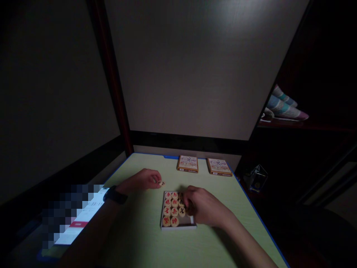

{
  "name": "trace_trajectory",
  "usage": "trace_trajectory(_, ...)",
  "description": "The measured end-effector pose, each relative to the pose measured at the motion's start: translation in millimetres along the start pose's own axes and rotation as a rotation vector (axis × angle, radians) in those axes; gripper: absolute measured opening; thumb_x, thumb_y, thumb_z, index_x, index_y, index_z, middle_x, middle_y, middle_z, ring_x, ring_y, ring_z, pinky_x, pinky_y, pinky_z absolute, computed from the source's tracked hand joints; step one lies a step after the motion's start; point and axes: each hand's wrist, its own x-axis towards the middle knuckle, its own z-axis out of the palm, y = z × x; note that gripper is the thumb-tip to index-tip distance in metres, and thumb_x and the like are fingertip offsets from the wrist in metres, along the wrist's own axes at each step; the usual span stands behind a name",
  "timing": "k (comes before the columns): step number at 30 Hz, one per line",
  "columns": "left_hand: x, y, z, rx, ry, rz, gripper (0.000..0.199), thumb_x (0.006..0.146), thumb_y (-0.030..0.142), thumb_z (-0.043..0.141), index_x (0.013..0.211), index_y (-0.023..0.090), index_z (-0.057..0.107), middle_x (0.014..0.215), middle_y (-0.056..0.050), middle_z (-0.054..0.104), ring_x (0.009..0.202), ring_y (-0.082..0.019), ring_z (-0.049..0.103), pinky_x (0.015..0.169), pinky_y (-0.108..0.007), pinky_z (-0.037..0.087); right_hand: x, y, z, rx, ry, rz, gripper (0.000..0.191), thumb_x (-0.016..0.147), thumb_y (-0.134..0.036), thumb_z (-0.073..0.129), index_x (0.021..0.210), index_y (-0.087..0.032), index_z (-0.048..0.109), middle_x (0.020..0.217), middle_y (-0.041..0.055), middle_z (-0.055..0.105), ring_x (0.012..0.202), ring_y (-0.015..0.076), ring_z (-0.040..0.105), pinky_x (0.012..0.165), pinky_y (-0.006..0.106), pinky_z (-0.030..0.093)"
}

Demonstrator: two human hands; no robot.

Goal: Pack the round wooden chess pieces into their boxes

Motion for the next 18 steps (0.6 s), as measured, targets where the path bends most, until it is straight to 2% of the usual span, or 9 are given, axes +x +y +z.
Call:
trace_trajectory(3, 0.7, 10.4, 5.2, -0.189, -0.016, 0.014, 0.026, 0.066, 0.030, 0.072, 0.087, 0.015, 0.069, 0.080, -0.002, 0.070, 0.073, -0.014, 0.063, 0.066, -0.022, 0.048, 4.9, -1.0, 5.7, 0.019, 0.134, 0.024, 0.020, 0.072, -0.002, 0.058, 0.085, -0.018, 0.060, 0.085, 0.0026, 0.060, 0.074, 0.0150, 0.057, 0.065, 0.024, 0.041)
trace_trajectory(5, 0.9, 19.3, 13.1, -0.338, -0.052, 0.037, 0.031, 0.062, 0.029, 0.077, 0.088, 0.014, 0.069, 0.079, -0.003, 0.070, 0.074, -0.014, 0.063, 0.069, -0.024, 0.050, 7.8, -2.4, 11.0, 0.047, 0.226, -0.004, 0.025, 0.080, -0.005, 0.055, 0.099, -0.018, 0.062, 0.093, 0.0054, 0.061, 0.082, 0.0172, 0.059, 0.072, 0.026, 0.045)
trace_trajectory(7, 0.6, 28.0, 22.6, -0.494, -0.121, 0.056, 0.035, 0.058, 0.029, 0.080, 0.088, 0.014, 0.069, 0.078, -0.002, 0.069, 0.073, -0.014, 0.063, 0.070, -0.025, 0.051, 9.2, -3.3, 15.4, 0.087, 0.261, -0.064, 0.036, 0.085, -0.008, 0.052, 0.118, -0.021, 0.058, 0.105, 0.0074, 0.061, 0.092, 0.0182, 0.059, 0.080, 0.028, 0.047)
trace_trajectory(9, 0.1, 35.3, 31.7, -0.633, -0.204, 0.063, 0.039, 0.057, 0.030, 0.082, 0.089, 0.013, 0.068, 0.077, -0.002, 0.069, 0.074, -0.015, 0.064, 0.071, -0.026, 0.051, 9.1, -3.5, 17.9, 0.112, 0.250, -0.125, 0.042, 0.088, -0.011, 0.053, 0.128, -0.024, 0.056, 0.109, 0.0075, 0.059, 0.095, 0.0177, 0.059, 0.082, 0.028, 0.047)
trace_trajectory(11, 0.0, 40.8, 39.2, -0.729, -0.248, 0.062, 0.044, 0.054, 0.033, 0.085, 0.089, 0.012, 0.068, 0.078, -0.003, 0.070, 0.075, -0.016, 0.064, 0.071, -0.027, 0.051, 8.0, -3.5, 17.9, 0.107, 0.225, -0.157, 0.037, 0.091, -0.017, 0.055, 0.127, -0.025, 0.059, 0.104, 0.0068, 0.059, 0.091, 0.0168, 0.059, 0.079, 0.027, 0.047)
trace_trajectory(15, 1.4, 47.6, 48.7, -0.775, -0.233, 0.020, 0.047, 0.048, 0.039, 0.088, 0.080, 0.011, 0.068, 0.071, -0.001, 0.068, 0.067, -0.014, 0.062, 0.061, -0.024, 0.046, 5.4, -6.0, 12.7, 0.049, 0.183, -0.158, 0.032, 0.092, -0.037, 0.059, 0.120, -0.025, 0.066, 0.093, 0.0051, 0.057, 0.083, 0.0159, 0.057, 0.074, 0.025, 0.046)
trace_trajectory(18, 1.6, 50.9, 51.3, -0.762, -0.251, -0.001, 0.047, 0.049, 0.044, 0.088, 0.076, 0.011, 0.068, 0.067, -0.001, 0.067, 0.063, -0.013, 0.060, 0.057, -0.023, 0.043, 3.8, -10.8, 6.8, 0.010, 0.139, -0.142, 0.034, 0.093, -0.040, 0.055, 0.120, -0.023, 0.067, 0.089, 0.0049, 0.057, 0.080, 0.0158, 0.057, 0.071, 0.025, 0.045)
